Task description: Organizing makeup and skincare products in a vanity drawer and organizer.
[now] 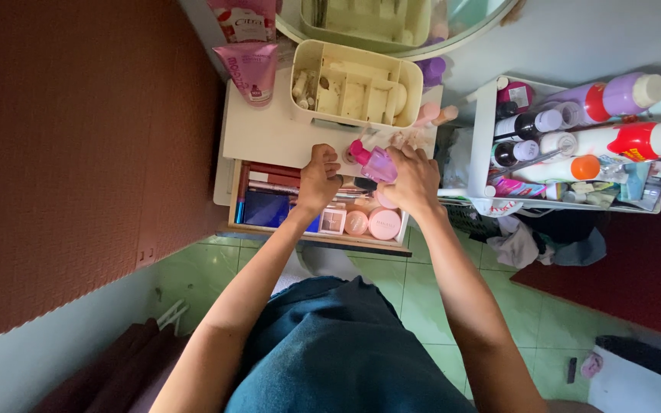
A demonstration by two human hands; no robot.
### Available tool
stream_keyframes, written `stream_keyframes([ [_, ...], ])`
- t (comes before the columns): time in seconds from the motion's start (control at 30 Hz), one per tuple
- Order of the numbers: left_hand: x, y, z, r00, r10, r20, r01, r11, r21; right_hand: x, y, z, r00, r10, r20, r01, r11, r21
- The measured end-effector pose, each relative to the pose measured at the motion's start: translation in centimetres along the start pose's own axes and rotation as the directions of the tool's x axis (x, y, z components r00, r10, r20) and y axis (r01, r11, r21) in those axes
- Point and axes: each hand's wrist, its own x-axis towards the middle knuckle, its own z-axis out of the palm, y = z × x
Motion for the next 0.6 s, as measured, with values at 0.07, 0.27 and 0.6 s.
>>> stream_keyframes([
  [0.07,0.1,-0.3,0.0,1.000,-0.001,0.004,0.001,1.000,-0.003,-0.1,0.0,-0.1,1.000,0.000,0.003,0.000,1.000,0.004],
  [0.27,0.4,-1.3,0.0,1.000,0.006,0.017,-0.006,1.000,-0.003,-0.2,0.0,-0.2,1.000,-0.005,0.001,0.005,1.000,0.008],
  [0.6,0.2,-0.4,-0.5,0.998,-0.008,0.057,0.005,0.999,0.039,-0.4,0.2,0.4,1.000,-0.012,-0.019,0.012,1.000,0.001],
])
